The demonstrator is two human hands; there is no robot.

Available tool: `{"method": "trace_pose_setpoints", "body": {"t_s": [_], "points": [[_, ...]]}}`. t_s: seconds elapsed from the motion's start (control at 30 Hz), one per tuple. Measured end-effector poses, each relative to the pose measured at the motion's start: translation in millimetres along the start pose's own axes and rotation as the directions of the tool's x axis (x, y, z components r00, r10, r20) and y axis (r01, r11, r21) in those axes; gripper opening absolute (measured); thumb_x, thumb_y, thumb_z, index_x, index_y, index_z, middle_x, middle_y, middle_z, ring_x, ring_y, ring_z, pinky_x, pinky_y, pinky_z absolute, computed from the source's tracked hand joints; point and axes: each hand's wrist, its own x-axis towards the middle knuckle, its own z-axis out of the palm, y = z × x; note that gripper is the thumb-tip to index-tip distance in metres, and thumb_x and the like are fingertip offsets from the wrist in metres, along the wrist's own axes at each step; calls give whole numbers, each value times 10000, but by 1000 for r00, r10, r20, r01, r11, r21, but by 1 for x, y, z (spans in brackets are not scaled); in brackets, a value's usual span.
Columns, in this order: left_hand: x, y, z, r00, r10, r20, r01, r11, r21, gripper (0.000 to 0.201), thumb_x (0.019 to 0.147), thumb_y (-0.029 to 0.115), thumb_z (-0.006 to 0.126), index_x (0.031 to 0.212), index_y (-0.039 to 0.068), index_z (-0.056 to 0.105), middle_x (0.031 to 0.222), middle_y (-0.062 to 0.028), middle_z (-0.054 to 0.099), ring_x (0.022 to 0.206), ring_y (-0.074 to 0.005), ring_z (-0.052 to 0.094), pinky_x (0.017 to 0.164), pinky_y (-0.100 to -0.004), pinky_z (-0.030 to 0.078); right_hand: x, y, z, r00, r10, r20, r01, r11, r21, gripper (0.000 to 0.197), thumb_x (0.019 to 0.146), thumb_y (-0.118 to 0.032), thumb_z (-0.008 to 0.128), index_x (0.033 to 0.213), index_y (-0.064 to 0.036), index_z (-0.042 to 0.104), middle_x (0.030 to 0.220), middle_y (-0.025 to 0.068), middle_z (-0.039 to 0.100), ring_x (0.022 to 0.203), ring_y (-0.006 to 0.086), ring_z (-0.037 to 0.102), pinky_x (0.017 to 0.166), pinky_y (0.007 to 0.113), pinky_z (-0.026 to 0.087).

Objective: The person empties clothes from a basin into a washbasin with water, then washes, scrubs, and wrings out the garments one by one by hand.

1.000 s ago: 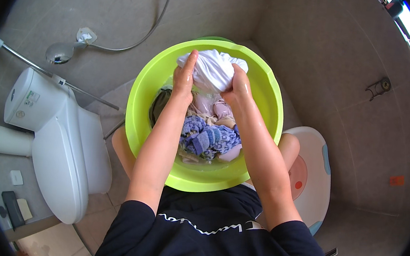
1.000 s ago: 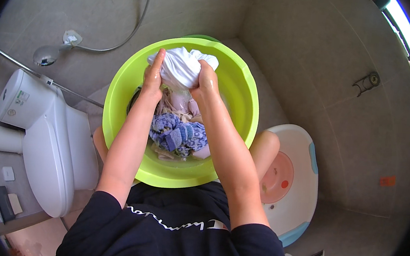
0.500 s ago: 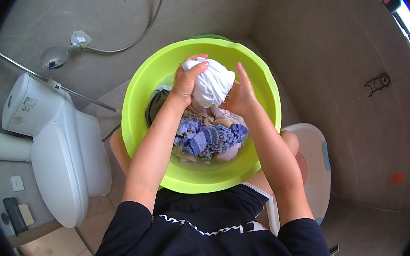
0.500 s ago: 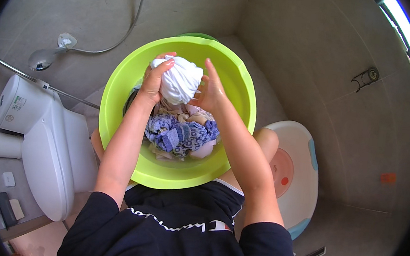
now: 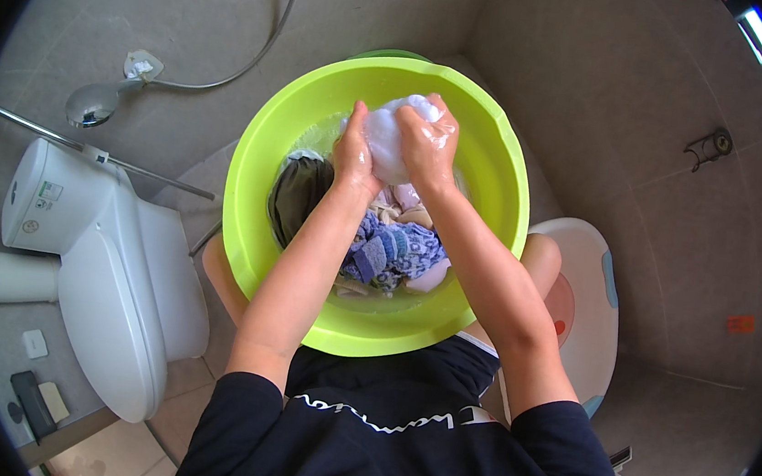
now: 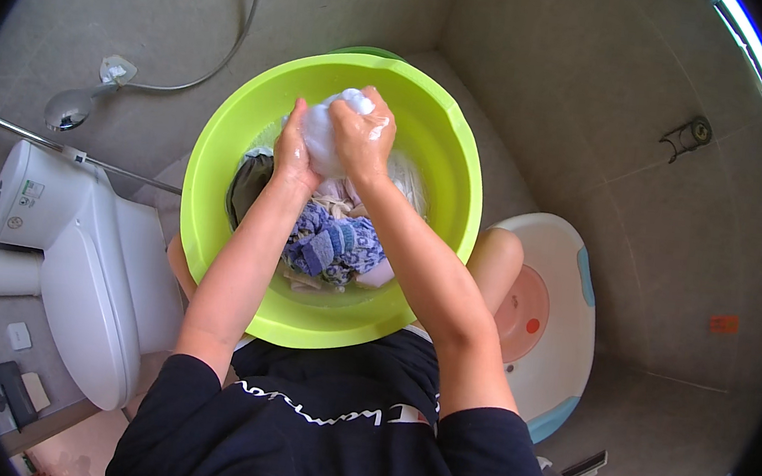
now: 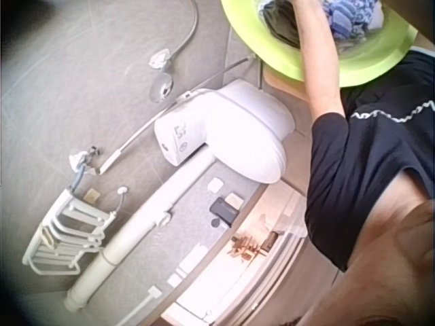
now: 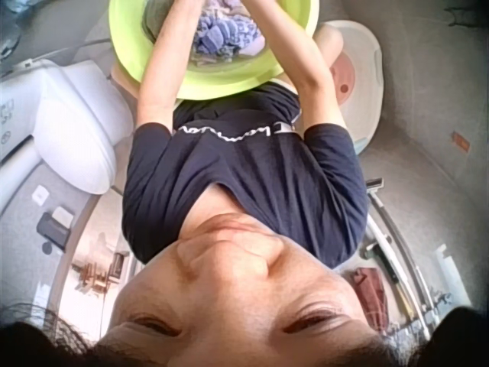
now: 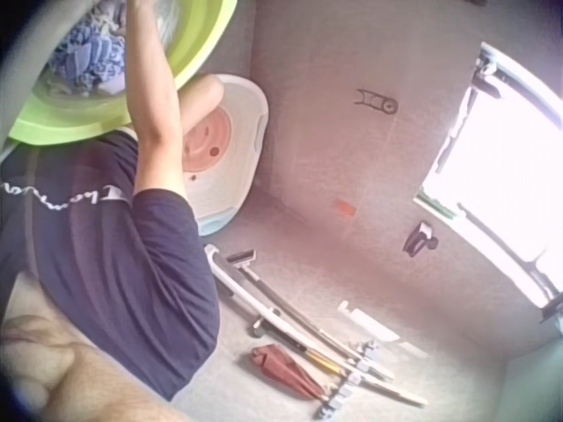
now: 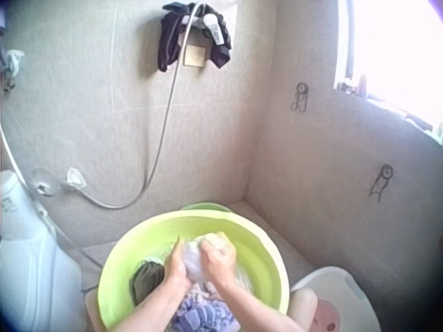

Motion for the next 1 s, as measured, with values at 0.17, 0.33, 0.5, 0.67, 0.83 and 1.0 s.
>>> {"method": "trace_pose_setpoints", "body": {"t_s": [0.17,0.33,0.5,0.67,0.83,1.0], "points": [[5,1,-15,935,-237,264,264,962,-74,474,916,426,364,1227,77,444,1191,-131,496,1054,-268,531,865,-420,464,-7,-10,4,964,-255,82,266,886,-379,184,634,-230,630,687,-69,558,727,120,570,722,328,550,623,422,440],[2,-10,-26,816,-129,563,125,991,45,335,925,295,356,1139,70,481,1097,-108,548,971,-226,571,821,-384,500,-17,-27,-7,804,-485,345,595,655,-466,171,604,-175,634,659,-57,523,681,102,520,690,317,536,583,408,434],[-8,-14,-15,773,-221,594,334,939,-86,303,914,296,385,1089,79,505,1043,-101,560,950,-213,578,804,-377,509,-22,-40,-22,731,-503,461,681,574,-454,159,586,-164,627,647,-75,511,665,83,517,663,286,541,555,385,444],[-9,-19,-19,689,-235,685,412,905,-104,291,911,289,378,1071,88,514,1032,-104,565,948,-217,579,807,-383,508,-23,-51,-29,650,-520,553,756,513,-406,164,568,-164,631,646,-91,507,643,70,503,643,274,538,525,381,443],[-24,-11,-7,658,-300,691,500,860,-103,342,890,336,387,1085,86,515,1053,-115,563,974,-223,573,833,-392,496,-22,-56,-32,588,-517,622,801,478,-360,187,557,-174,642,637,-90,496,631,62,489,632,278,528,520,389,438],[-27,-4,4,919,-258,297,252,966,59,458,881,430,394,1152,74,490,1104,-113,546,1032,-239,543,869,-408,468,-11,-34,-31,671,-566,479,741,547,-391,159,596,-173,639,691,-79,552,664,85,539,613,271,548,535,361,454]]}}
